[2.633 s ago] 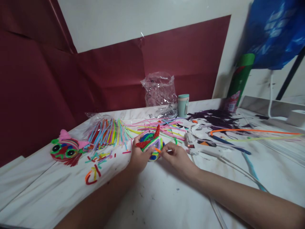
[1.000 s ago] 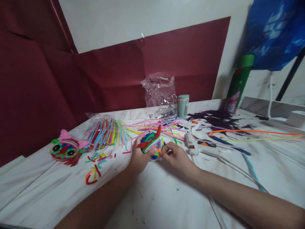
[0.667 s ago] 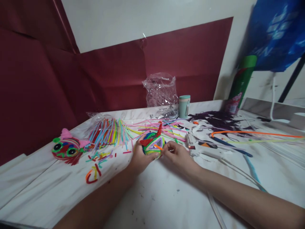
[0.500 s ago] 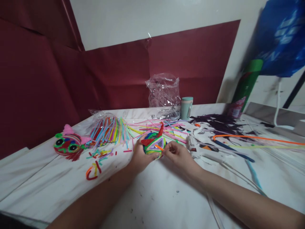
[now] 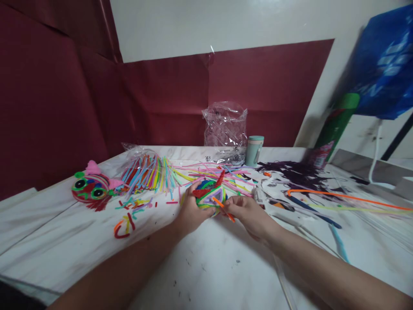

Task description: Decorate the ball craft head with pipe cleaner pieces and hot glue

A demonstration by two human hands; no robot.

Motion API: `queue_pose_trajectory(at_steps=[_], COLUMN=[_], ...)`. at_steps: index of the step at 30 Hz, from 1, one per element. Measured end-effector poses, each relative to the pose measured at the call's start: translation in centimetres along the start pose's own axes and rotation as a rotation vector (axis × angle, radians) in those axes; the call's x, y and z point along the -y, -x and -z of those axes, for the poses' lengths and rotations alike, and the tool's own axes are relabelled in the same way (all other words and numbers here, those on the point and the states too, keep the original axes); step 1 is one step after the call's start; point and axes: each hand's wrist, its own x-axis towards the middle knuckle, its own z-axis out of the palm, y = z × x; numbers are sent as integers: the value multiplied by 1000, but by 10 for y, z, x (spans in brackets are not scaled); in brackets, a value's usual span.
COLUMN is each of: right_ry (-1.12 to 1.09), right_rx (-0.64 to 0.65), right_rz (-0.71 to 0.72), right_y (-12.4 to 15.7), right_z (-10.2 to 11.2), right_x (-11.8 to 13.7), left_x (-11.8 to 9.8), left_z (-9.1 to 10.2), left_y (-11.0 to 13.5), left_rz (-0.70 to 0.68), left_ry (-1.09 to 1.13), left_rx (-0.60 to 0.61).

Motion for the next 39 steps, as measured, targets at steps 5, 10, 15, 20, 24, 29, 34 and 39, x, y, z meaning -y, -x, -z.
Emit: queue_pose_trajectory(at_steps=[5, 10, 15, 20, 24, 29, 34, 39], right_ry=[32, 513, 598, 399, 304, 355, 431, 433], right_rx=[35, 245, 117, -231, -187, -61, -123, -148], right_rz=[-26, 48, 149, 218, 236, 218, 201, 157], right_y=[0, -6, -13, -19, -18, -15, -15, -15], right_z=[15, 33, 47, 69, 58, 23, 10, 10], right_x=[15, 6, 7, 29, 25, -2, -13, -15], left_x=[-2, -7, -5, -2, -3, 3, -1, -4], left_z=[3, 7, 13, 12, 4, -2, -4, -5], left_y=[-4, -4, -5, -7, -2, 2, 6, 7], left_rz=[92, 118, 131, 50, 29, -46, -136, -239], left_ry=[26, -8, -73, -135, -117, -136, -307, -397], left_rx=[-14, -23, -13, 39, 94, 77, 100, 129])
